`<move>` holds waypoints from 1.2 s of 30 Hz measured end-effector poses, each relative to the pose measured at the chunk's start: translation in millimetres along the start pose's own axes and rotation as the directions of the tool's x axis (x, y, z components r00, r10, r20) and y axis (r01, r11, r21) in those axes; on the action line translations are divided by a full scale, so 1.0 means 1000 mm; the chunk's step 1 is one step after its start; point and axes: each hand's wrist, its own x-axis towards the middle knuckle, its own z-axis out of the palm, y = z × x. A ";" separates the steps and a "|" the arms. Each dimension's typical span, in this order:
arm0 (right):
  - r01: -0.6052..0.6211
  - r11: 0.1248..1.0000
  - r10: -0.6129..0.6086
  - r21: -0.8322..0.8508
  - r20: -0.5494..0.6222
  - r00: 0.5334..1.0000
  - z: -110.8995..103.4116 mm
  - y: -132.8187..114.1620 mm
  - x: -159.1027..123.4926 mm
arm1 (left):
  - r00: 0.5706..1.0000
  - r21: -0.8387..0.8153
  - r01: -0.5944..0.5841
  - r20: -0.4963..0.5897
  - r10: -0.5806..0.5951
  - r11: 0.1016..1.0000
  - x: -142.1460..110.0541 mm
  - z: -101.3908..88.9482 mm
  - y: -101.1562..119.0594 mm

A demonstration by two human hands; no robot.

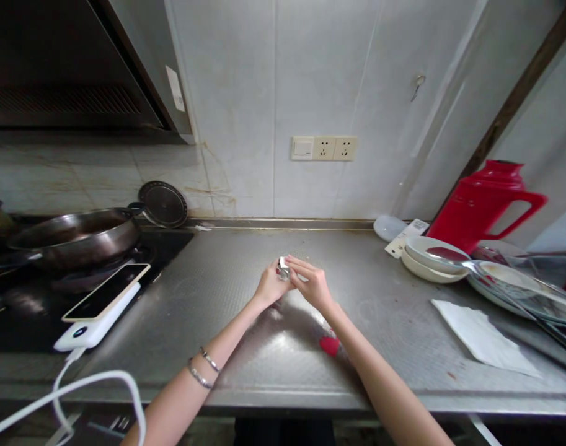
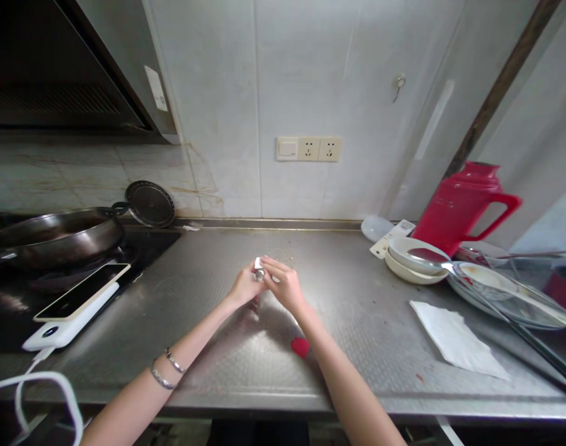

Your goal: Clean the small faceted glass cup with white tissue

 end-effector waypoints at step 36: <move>-0.616 0.464 0.553 0.637 0.335 0.763 0.000 -0.001 0.002 | 0.995 -0.151 0.100 0.023 -0.098 0.983 0.000 -0.006 0.007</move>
